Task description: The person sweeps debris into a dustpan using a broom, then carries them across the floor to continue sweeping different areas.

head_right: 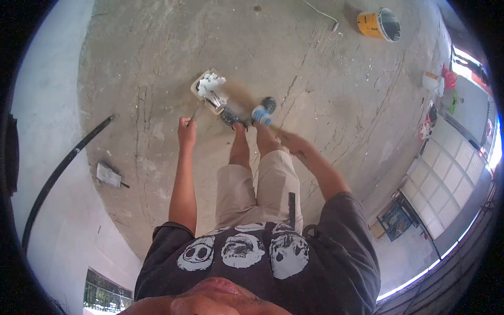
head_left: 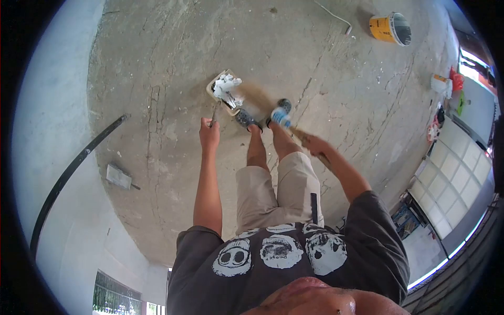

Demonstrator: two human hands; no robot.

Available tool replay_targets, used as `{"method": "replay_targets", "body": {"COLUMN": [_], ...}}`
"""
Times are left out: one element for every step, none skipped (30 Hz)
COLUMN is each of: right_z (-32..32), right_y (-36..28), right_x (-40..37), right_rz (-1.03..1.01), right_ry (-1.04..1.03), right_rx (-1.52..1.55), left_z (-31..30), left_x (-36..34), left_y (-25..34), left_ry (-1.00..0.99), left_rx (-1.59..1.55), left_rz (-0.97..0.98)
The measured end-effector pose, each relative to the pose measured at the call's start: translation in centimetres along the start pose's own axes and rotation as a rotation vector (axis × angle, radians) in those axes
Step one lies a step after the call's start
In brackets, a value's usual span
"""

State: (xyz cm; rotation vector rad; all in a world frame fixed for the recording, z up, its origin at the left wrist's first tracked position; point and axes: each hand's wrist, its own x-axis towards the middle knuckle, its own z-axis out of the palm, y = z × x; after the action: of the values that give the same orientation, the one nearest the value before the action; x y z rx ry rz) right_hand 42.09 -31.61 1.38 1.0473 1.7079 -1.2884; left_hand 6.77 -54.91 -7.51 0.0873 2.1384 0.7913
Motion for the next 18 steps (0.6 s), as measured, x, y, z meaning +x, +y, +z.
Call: {"method": "replay_targets", "body": {"right_z": [0.1, 0.2, 0.3, 0.3, 0.1, -0.5, -1.4, -2.9, -4.6, -6.8, -9.4, -12.1, -14.9, -17.9, -19.9, -21.9, -23.9, -25.1], "right_y": [-1.6, -2.5, -2.7, -2.3, -2.0, -1.5, -1.0, -0.2, 0.7, 1.7, 2.7, 3.9, 5.2, 7.7, 9.7, 8.8, 8.0, 8.4], "right_x": [-1.7, -2.8, -3.4, -3.7, -3.8, -4.1, -4.0, -3.5, -2.8, -2.1, -1.3, -0.3, 1.0, 2.9, 5.2, 6.3, 7.1, 8.8], "right_rz": [0.021, 0.129, 0.241, 0.254, 0.264, 0.278, 0.287, 0.324, 0.360, 0.348, 0.334, 0.344, 0.354, 0.351, 0.350, 0.346, 0.342, 0.342], "right_ry": [-0.048, -0.082, -0.121, -0.085, -0.097, 0.018, 0.140, 0.205, 0.267, 0.340, 0.412, 0.443, 0.474, 0.542, 0.608, 0.671, 0.736, 0.731], "right_rx": [0.066, 0.114, 0.161, 0.201, 0.204, 0.297, 0.389, 0.400, 0.408, 0.420, 0.429, 0.424, 0.424, 0.394, 0.366, 0.297, 0.226, 0.237], "left_z": [0.6, 0.6, 0.5, 0.3, 0.4, 0.6, 0.8, 1.1, 1.1, 1.2, 1.2, 1.2, 1.3, 1.4, 1.5, 1.6, 1.8, 2.1], "left_x": [0.5, 0.6, 0.3, -0.2, -0.4, -0.6, -0.6, -0.5, -0.5, -0.6, -0.7, -0.6, -0.4, -0.3, -0.2, -0.1, 0.0, 0.2], "left_y": [-0.6, 0.1, 1.1, 1.9, 1.9, 2.2, 2.8, 3.0, 3.0, 3.0, 3.0, 3.1, 3.3, 3.6, 3.7, 3.7, 3.8, 3.9], "left_ry": [0.028, 0.033, 0.007, -0.023, -0.029, -0.024, -0.018, -0.023, -0.017, -0.006, 0.000, 0.006, 0.012, 0.017, 0.019, 0.020, 0.022, 0.027], "left_rx": [0.005, -0.002, -0.012, -0.018, -0.013, -0.019, -0.027, -0.022, -0.015, -0.008, -0.007, -0.007, -0.003, 0.009, -0.030, -0.069, -0.055, -0.035], "left_rz": [0.045, 0.044, 0.008, -0.034, -0.047, -0.036, -0.017, -0.015, -0.026, -0.041, -0.047, -0.040, -0.030, -0.029, -0.017, -0.005, -0.005, -0.018]}}
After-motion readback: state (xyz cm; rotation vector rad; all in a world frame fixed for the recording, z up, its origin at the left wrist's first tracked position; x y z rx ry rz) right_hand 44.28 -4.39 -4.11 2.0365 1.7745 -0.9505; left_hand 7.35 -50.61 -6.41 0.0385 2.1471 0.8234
